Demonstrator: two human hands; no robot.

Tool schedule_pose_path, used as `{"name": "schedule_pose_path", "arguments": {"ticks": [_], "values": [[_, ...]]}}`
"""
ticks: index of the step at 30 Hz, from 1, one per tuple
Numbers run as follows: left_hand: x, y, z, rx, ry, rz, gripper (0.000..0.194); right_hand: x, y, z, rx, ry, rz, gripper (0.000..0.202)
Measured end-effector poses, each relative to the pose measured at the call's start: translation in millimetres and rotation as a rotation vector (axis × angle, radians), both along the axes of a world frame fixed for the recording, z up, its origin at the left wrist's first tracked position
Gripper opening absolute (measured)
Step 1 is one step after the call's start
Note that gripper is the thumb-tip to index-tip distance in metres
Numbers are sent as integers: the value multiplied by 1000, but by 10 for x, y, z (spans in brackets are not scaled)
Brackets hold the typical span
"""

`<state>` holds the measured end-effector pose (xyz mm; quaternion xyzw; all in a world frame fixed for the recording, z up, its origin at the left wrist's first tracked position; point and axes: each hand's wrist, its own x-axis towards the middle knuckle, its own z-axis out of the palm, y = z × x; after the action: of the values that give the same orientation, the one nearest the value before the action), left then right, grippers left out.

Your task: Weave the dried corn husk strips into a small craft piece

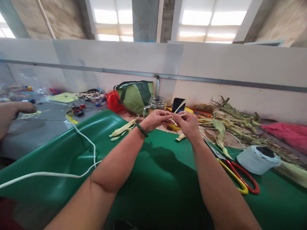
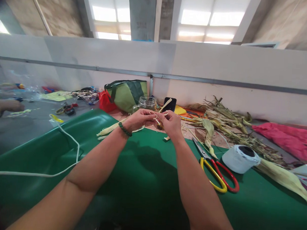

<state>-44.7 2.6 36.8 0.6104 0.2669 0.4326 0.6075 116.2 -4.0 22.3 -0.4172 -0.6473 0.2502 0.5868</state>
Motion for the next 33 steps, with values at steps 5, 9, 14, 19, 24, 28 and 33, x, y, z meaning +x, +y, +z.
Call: {"name": "schedule_pose_path", "arguments": {"ticks": [5,9,14,19,24,28,33], "values": [[36,-64,19,91,48,46,29,-3,-15,13,-13,-22,-34,42],[74,-71,22,159,80,172,14,9,-11,38,-71,18,-12,42],[26,-50,77,-67,-72,252,15,134,-74,156,-232,282,254,32],[-18,-75,123,-90,-96,209,16,150,-111,154,-126,172,396,27],[28,-96,110,-43,-31,180,13,67,-91,122,63,-7,166,26],[52,-111,112,-7,21,232,6,57,-87,125,-63,-50,210,34],[62,-174,155,40,122,217,5,58,-60,105,-322,52,278,38]]}}
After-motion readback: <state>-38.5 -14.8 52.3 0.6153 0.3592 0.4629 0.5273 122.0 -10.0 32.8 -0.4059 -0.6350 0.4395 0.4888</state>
